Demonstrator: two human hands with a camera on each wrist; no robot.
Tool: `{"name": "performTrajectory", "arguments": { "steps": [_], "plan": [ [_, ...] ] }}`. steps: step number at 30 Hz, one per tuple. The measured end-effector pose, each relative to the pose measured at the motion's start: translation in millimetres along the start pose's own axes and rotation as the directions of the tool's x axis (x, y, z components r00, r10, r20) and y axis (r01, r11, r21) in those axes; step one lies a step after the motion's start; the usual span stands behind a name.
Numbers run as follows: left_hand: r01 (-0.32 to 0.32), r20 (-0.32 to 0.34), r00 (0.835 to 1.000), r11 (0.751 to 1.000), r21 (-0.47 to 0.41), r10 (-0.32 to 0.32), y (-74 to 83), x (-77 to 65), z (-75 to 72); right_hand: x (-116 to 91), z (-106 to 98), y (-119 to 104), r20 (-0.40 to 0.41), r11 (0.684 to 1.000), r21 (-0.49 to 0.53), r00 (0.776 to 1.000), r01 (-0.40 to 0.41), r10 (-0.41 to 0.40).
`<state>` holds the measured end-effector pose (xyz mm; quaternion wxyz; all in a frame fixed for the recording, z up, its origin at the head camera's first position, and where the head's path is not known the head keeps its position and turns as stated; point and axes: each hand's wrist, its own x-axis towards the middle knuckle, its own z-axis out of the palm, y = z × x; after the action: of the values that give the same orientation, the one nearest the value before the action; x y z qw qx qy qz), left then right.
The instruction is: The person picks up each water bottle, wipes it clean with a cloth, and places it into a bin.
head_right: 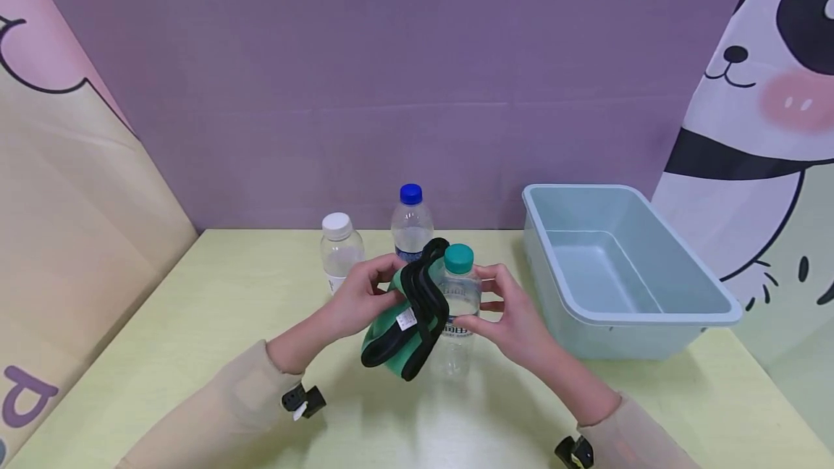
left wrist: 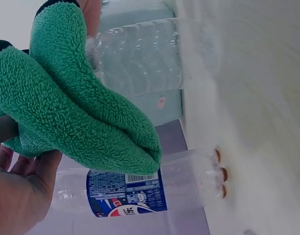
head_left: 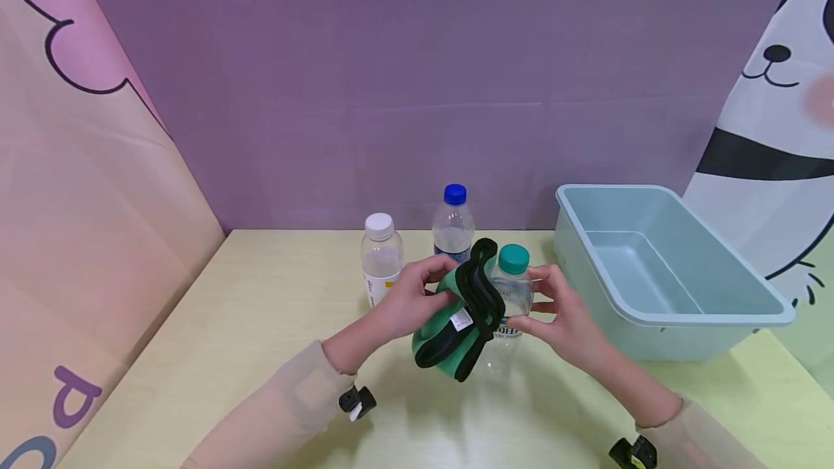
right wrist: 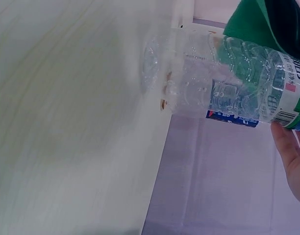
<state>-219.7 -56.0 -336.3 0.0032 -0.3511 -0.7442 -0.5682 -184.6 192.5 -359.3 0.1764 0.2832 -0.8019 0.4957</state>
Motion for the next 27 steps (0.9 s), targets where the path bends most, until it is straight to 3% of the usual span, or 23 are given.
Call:
{"name": "performTrajectory", "arguments": {
  "steps": [6, 17, 27],
  "plan": [
    [-0.032, -0.009, 0.999, 0.999, -0.022, 0.032, -0.7, -2.2, -3.6, 1.1, -1.2, 0.2, 0.017, 1.000, 0.010, 1.000, 0.010, -0.010],
    [0.045, -0.057, 0.997, 0.999, -0.010, -0.046, -7.0, -18.9, -16.2, 2.7, -11.5, 4.7, 0.072, 0.999, -0.010, 0.996, 0.045, -0.044],
    [0.087, -0.070, 0.994, 0.996, 0.009, -0.086, -14.8, -31.0, -25.1, 2.1, -15.3, 0.6, 0.120, 0.998, -0.045, 0.992, 0.033, -0.028]
  ]
}}
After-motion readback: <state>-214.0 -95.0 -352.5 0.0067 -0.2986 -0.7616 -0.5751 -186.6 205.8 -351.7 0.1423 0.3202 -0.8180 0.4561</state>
